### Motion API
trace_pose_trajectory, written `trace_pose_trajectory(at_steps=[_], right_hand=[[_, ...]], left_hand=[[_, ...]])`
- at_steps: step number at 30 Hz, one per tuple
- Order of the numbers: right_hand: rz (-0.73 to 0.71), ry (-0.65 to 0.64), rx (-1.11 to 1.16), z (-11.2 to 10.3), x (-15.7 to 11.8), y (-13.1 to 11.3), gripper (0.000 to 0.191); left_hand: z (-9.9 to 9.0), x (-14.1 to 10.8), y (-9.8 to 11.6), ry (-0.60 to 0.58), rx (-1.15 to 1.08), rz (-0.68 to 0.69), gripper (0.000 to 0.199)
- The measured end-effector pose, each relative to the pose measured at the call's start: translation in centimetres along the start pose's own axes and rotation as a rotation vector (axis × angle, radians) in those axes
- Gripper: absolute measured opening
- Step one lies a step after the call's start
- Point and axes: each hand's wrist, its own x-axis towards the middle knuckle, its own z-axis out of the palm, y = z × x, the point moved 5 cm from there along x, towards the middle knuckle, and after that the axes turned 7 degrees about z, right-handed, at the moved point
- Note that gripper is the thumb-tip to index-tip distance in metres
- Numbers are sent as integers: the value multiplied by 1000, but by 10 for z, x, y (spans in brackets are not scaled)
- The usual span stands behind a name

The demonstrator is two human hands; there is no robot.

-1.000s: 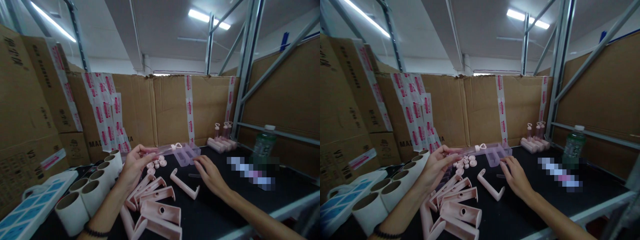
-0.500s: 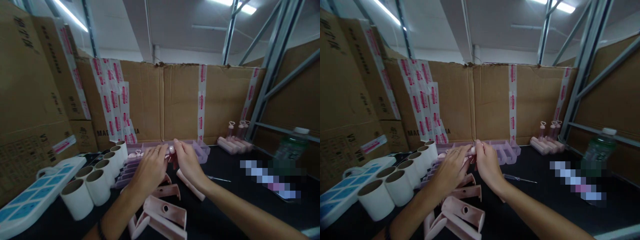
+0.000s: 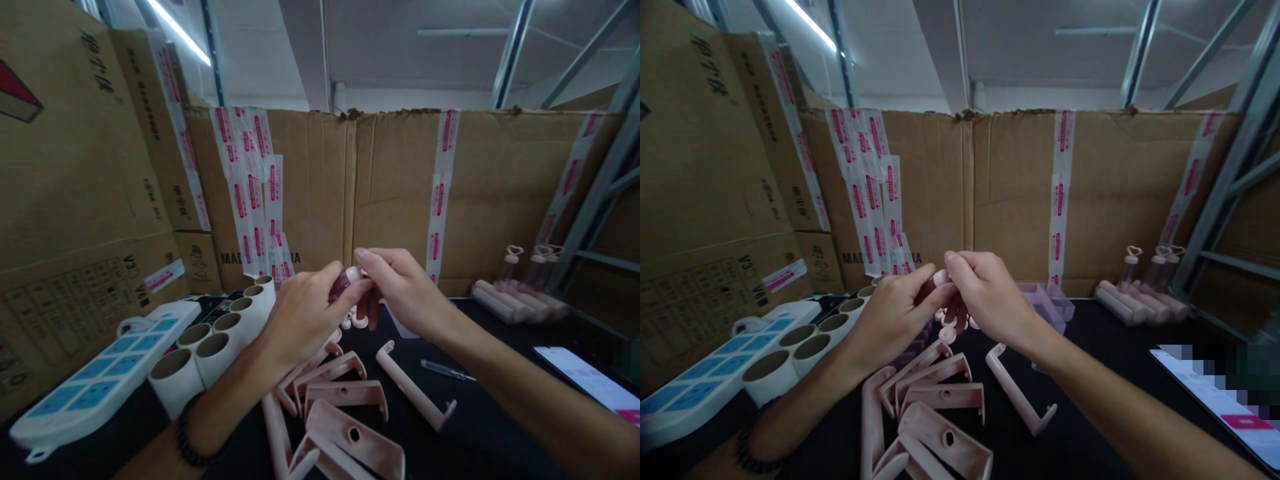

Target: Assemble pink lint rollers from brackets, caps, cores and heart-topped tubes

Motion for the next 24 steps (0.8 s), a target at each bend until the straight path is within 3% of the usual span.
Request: trace_pose_trajectory(at_steps=[4, 8, 10, 12, 14, 16, 20, 24], right_hand=[[-53, -98, 61, 8, 0, -1, 39], [-30, -224, 156, 12, 1, 3, 36], [-84, -168, 197, -3, 8, -2, 35], [-184, -5, 135, -30, 19, -8, 36], [-189, 55, -13, -49, 34, -4, 37], [-127, -26, -192, -53, 49, 12, 37], [-68, -241, -507, -29, 68, 64, 26], [-64, -382, -654, -1, 79, 105, 15]], left_hand=[[-5, 8, 2, -163, -423, -35, 46], [0, -3, -3, -375, -873, -105, 41], [3, -17, -11, -467, -1047, -189, 53], [1, -31, -19, -500, -1113, -258, 63], [-6, -40, -30, -381, -952, -297, 54], [-13, -44, -43, -268, -733, -337, 37], [-7, -41, -71, -216, -311, -314, 27], [19, -42, -104, -238, -45, -223, 19]])
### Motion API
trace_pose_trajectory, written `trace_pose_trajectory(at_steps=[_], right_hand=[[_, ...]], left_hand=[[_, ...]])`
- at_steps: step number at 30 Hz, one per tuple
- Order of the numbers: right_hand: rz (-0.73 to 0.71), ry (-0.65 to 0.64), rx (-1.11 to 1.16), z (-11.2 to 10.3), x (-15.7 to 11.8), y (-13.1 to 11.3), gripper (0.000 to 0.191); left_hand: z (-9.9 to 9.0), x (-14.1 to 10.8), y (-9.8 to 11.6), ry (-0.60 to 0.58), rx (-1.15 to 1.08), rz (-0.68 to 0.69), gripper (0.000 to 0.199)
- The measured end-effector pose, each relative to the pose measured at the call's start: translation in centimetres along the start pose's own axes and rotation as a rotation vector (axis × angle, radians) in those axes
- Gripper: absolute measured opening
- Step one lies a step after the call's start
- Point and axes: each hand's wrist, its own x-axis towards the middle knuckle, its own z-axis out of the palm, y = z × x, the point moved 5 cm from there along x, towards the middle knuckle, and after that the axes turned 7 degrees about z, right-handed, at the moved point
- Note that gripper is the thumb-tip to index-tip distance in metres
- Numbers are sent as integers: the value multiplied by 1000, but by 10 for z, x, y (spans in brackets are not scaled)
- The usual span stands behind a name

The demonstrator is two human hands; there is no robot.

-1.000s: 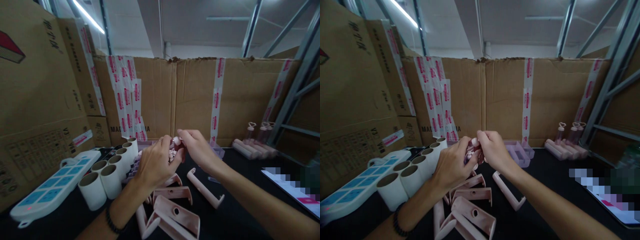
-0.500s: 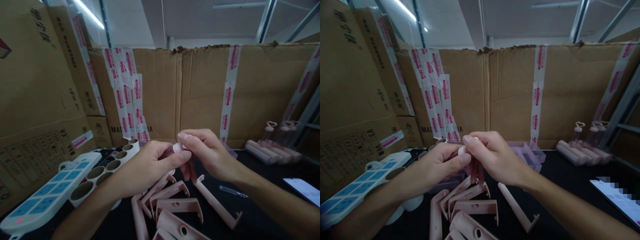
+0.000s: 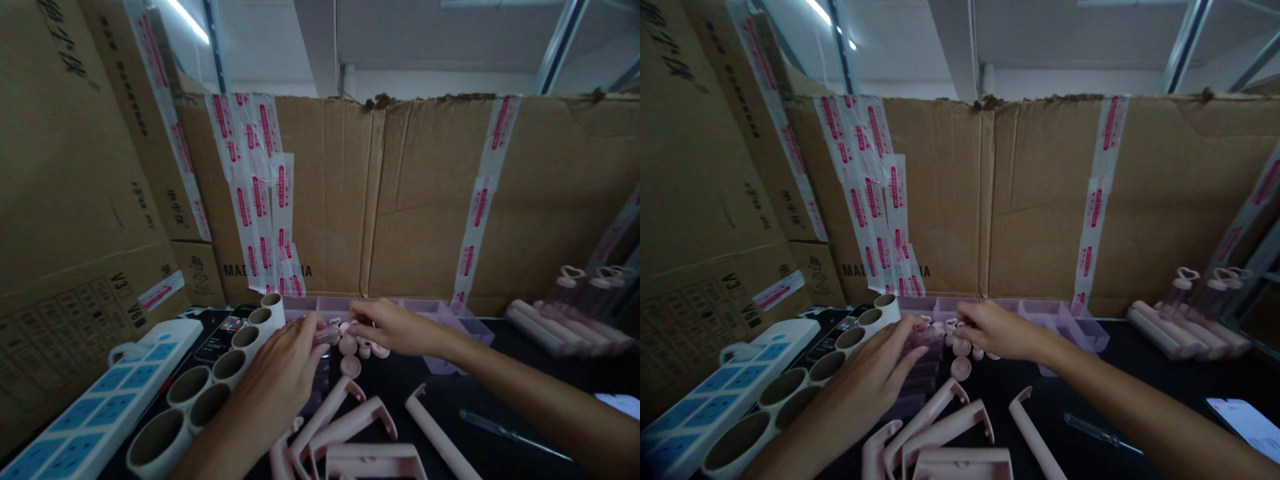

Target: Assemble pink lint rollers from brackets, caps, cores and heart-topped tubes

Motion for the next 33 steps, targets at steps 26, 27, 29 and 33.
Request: trace_pose_trajectory(at_steps=[26, 27, 29, 33], right_hand=[[82, -224, -308, 55, 32, 44, 13], [86, -225, -330, 55, 33, 43, 13], [91, -230, -370, 56, 35, 43, 14], [95, -238, -423, 60, 37, 42, 15]], left_hand=[[50, -5, -26, -110, 416, 199, 34], [51, -5, -26, -118, 410, 195, 35], [54, -4, -27, -143, 389, 169, 36], [56, -3, -27, -170, 384, 138, 35]])
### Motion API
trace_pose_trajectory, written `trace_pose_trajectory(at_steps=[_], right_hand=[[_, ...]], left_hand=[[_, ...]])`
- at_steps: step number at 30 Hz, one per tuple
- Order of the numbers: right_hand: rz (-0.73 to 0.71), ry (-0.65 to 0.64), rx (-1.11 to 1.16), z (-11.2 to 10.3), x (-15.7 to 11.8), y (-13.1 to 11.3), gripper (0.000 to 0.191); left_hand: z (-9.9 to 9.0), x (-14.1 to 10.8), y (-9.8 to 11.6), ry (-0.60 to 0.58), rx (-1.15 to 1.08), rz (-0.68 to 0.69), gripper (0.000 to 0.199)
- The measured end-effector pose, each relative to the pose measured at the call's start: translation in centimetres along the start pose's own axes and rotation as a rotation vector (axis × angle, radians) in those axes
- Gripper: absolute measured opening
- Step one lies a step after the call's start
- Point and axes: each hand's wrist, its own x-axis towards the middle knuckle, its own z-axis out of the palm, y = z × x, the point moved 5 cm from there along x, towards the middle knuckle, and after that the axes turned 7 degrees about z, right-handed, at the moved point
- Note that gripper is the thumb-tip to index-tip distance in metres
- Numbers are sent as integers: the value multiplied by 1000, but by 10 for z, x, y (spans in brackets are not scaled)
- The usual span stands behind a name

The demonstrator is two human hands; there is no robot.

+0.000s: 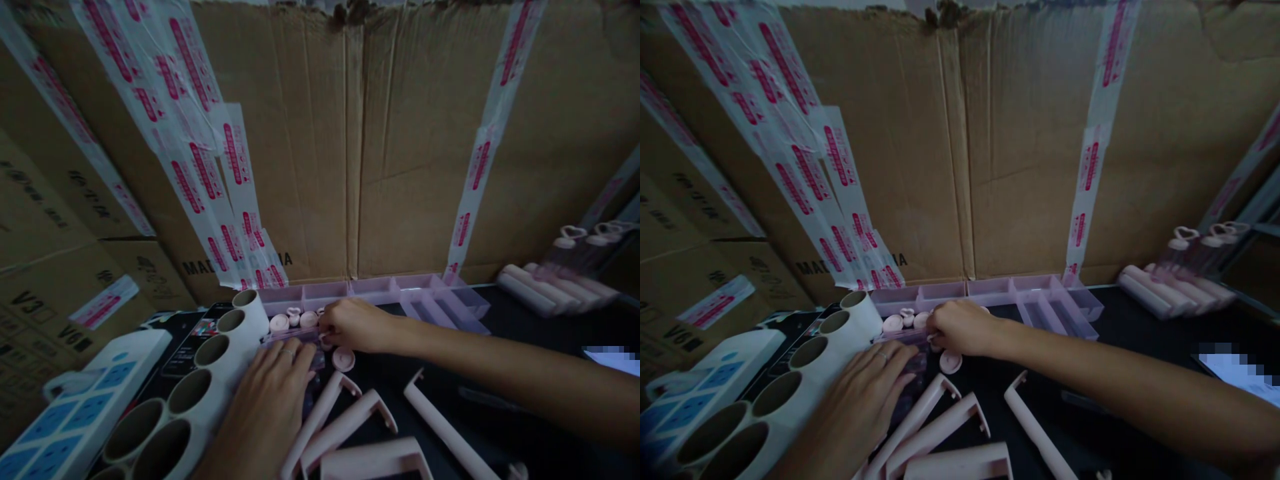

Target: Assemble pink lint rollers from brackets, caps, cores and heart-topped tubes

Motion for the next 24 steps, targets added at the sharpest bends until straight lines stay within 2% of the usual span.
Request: trace_pose_trajectory(at_steps=[7, 15, 20, 24], right_hand=[[27, 49, -45, -5, -5, -2, 16], [48, 105, -71, -11, -9, -1, 14], [59, 189, -15, -35, -22, 0, 19], [81, 305, 64, -57, -52, 7, 12]], left_hand=[[1, -1, -1, 25, 76, 9, 35], [15, -4, -7, 88, 177, -40, 35], [14, -3, -9, 122, 247, -39, 33], [14, -3, -9, 102, 284, -17, 38]])
